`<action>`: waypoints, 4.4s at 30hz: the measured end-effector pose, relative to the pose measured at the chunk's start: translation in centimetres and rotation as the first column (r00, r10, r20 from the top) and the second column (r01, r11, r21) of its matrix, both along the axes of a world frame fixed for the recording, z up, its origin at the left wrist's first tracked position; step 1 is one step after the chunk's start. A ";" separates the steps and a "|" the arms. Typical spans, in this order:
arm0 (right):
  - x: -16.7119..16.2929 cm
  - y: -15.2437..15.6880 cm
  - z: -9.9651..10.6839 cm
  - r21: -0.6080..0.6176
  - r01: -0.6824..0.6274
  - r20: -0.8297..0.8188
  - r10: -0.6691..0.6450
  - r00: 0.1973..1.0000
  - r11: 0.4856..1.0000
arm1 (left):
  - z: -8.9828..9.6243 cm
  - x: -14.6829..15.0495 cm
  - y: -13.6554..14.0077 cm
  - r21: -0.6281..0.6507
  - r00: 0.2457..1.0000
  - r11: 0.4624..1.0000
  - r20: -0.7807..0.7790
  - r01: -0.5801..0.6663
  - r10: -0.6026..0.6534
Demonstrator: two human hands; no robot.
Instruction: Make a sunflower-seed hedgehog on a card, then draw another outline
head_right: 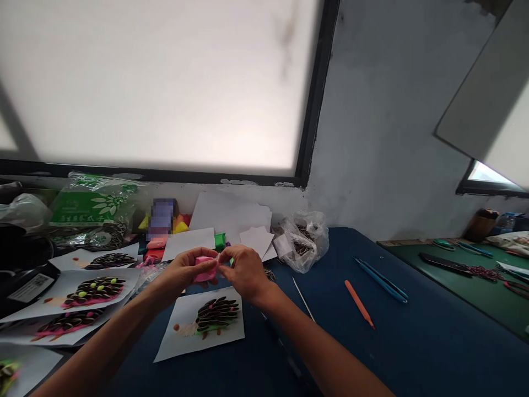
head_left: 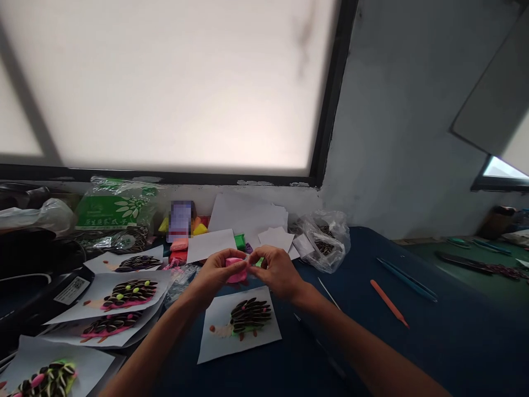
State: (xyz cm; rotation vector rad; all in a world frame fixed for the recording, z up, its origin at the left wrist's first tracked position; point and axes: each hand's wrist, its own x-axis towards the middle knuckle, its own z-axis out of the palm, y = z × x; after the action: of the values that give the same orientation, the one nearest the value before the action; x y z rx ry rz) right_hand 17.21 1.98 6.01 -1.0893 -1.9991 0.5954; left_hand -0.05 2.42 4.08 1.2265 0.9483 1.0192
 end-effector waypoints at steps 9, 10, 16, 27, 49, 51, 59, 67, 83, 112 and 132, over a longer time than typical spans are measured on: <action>-0.3 -0.1 -0.3 0.128 -0.015 0.055 0.008 0.998 0.992 | -0.1 0.5 -0.3 0.058 0.998 0.997 0.038 -0.056 0.054; -0.2 -0.1 -0.2 0.130 -0.007 0.054 0.000 0.999 0.991 | -0.1 0.6 -0.2 0.061 0.997 0.996 0.045 -0.065 0.062; -0.4 -0.3 0.0 0.220 -0.001 0.101 -0.022 0.995 0.975 | 0.1 0.6 0.1 0.084 0.991 0.988 0.057 -0.129 0.125; -0.2 -0.6 1.8 -0.103 -0.201 -0.306 0.161 0.938 0.974 | -0.2 -0.4 0.8 0.222 0.935 0.932 -0.148 -0.286 0.322; -0.2 0.0 0.7 -0.103 -0.112 -0.308 0.076 0.948 0.988 | 0.6 0.9 -0.4 0.031 0.998 0.997 -0.001 0.065 -0.065; -0.1 -0.1 0.8 -0.093 -0.109 -0.304 0.076 0.950 0.990 | 0.6 0.7 -0.3 -0.009 0.997 0.997 0.020 0.079 -0.079; 0.7 0.4 1.5 -0.201 -0.197 -0.247 0.145 0.958 0.960 | 0.6 -0.2 0.0 -0.032 0.991 0.996 0.107 0.083 -0.079; 0.4 0.5 1.0 -0.216 -0.201 -0.269 0.140 0.953 0.955 | 0.6 0.5 -0.4 -0.060 0.993 0.996 0.098 0.068 -0.062; 0.5 0.2 1.3 -0.088 -0.111 -0.169 0.095 0.981 0.990 | 1.0 0.7 -0.8 0.035 0.992 0.991 -0.004 0.126 -0.126; 0.7 -0.8 1.0 -0.242 0.001 -0.168 -0.043 0.985 0.970 | 0.0 -1.3 0.4 -0.006 0.986 0.986 -0.036 -0.165 0.165; 2.5 1.5 -3.6 -0.409 -0.019 -0.202 -0.071 0.977 0.912 | -2.3 -2.1 1.2 -0.057 0.971 0.982 -0.169 -0.179 0.167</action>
State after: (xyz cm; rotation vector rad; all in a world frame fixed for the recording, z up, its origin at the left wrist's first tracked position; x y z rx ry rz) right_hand 19.67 3.48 2.40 -1.2340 -1.7097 1.1068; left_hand -2.18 3.65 1.77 1.1966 1.2274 1.0219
